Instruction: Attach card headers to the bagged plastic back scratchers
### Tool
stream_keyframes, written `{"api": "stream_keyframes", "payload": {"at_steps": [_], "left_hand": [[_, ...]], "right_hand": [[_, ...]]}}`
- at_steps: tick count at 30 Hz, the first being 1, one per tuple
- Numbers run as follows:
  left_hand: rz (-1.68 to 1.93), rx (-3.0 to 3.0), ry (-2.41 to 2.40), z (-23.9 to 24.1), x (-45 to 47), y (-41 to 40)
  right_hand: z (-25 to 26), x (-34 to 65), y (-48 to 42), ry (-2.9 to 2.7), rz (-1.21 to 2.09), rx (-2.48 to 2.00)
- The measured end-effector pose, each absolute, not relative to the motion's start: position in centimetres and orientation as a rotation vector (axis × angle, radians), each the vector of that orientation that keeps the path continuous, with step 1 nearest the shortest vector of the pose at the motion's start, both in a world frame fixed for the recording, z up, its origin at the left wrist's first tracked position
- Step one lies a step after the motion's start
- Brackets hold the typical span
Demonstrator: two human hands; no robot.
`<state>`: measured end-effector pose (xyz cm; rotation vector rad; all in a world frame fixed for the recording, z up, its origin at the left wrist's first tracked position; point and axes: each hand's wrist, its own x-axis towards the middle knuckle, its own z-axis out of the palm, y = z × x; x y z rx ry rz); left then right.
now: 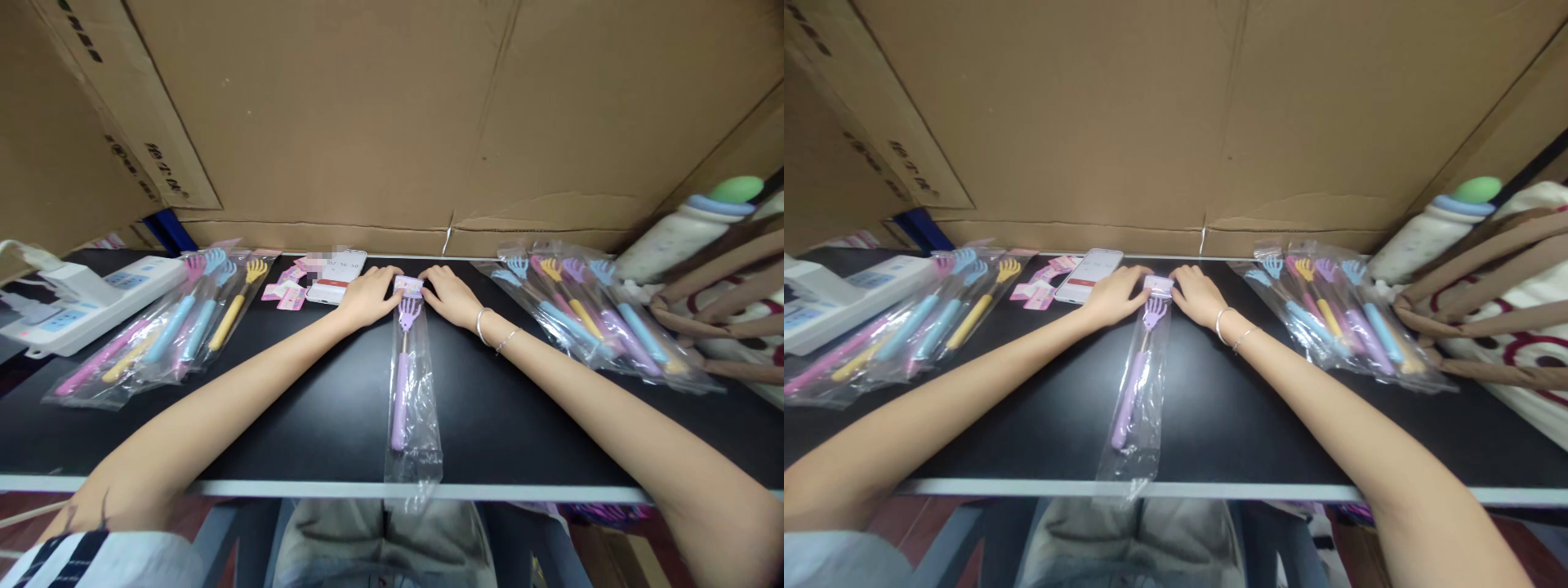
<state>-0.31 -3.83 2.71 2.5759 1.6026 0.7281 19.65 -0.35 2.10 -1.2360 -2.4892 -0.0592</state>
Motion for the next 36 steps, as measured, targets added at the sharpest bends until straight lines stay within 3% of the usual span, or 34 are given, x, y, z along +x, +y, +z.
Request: {"api": "stream_keyframes", "payload": {"at_steps": [36], "left_hand": [[0.723, 2.576, 1.610, 2.65, -0.30, -3.76]], "right_hand": [[1.85, 19.72, -0.20, -2.494, -0.074, -1.204]]}}
